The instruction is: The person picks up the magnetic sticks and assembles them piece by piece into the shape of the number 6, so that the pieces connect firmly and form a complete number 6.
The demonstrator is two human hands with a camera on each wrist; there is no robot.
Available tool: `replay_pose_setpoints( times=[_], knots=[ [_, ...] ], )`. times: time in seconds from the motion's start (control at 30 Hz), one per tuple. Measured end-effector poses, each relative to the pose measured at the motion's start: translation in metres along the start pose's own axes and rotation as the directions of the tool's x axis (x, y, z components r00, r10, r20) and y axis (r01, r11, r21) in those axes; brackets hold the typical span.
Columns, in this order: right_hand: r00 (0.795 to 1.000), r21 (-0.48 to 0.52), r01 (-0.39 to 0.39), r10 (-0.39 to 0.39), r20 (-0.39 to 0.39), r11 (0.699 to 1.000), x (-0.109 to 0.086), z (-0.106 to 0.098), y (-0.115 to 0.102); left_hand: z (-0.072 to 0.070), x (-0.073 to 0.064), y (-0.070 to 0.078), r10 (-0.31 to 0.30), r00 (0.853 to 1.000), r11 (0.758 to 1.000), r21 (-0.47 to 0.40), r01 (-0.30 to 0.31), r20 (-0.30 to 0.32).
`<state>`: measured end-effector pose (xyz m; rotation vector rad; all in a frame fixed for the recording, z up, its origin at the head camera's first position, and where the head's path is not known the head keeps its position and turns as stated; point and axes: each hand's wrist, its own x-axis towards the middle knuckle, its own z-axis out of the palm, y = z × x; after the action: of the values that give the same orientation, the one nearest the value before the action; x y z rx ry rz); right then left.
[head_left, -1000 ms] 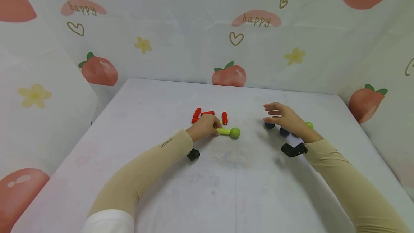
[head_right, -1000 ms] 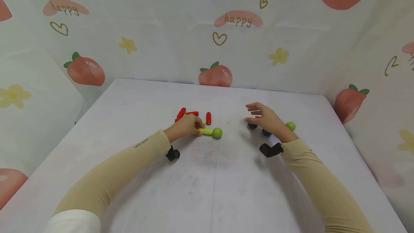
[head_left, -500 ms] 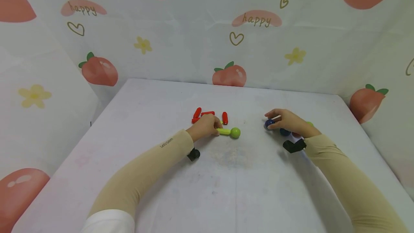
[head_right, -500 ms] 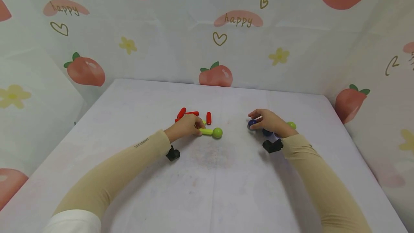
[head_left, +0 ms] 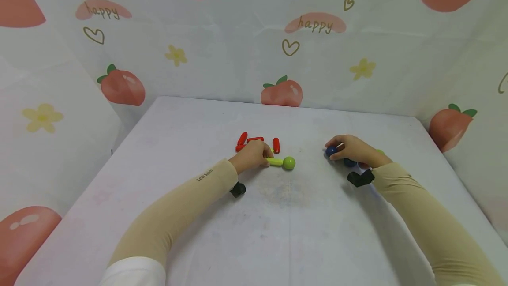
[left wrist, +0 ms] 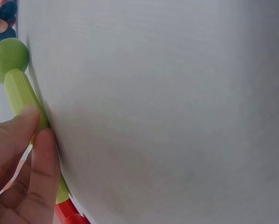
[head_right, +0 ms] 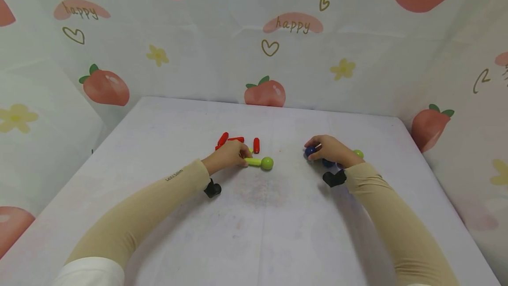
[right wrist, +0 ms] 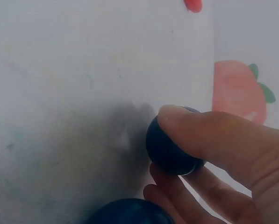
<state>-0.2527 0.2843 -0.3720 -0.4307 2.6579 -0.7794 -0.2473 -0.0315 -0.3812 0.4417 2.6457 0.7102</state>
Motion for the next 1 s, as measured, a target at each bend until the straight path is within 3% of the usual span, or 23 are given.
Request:
replay_pose_setpoints(
  times=[0.23,0.57,1.0],
  knots=[
    [1.000,0.052,-0.010,0.012,-0.024,0.999,-0.005,-0.005,-0.009,0.000,0.000,0.000,-0.007,1.000,1.000,-0.001,0.007,0.007],
    [0.993,0.130,0.042,-0.026,-0.118,0.991,-0.015,-0.010,-0.037,-0.002,-0.001,0.000,-0.001,1.000,1.000,-0.010,0.001,0.009],
    [0.966,0.228,0.156,-0.099,-0.240,0.961,-0.027,0.010,-0.082,-0.002,-0.003,0.001,0.004,1.000,1.000,-0.012,-0.004,0.004]
  ],
)
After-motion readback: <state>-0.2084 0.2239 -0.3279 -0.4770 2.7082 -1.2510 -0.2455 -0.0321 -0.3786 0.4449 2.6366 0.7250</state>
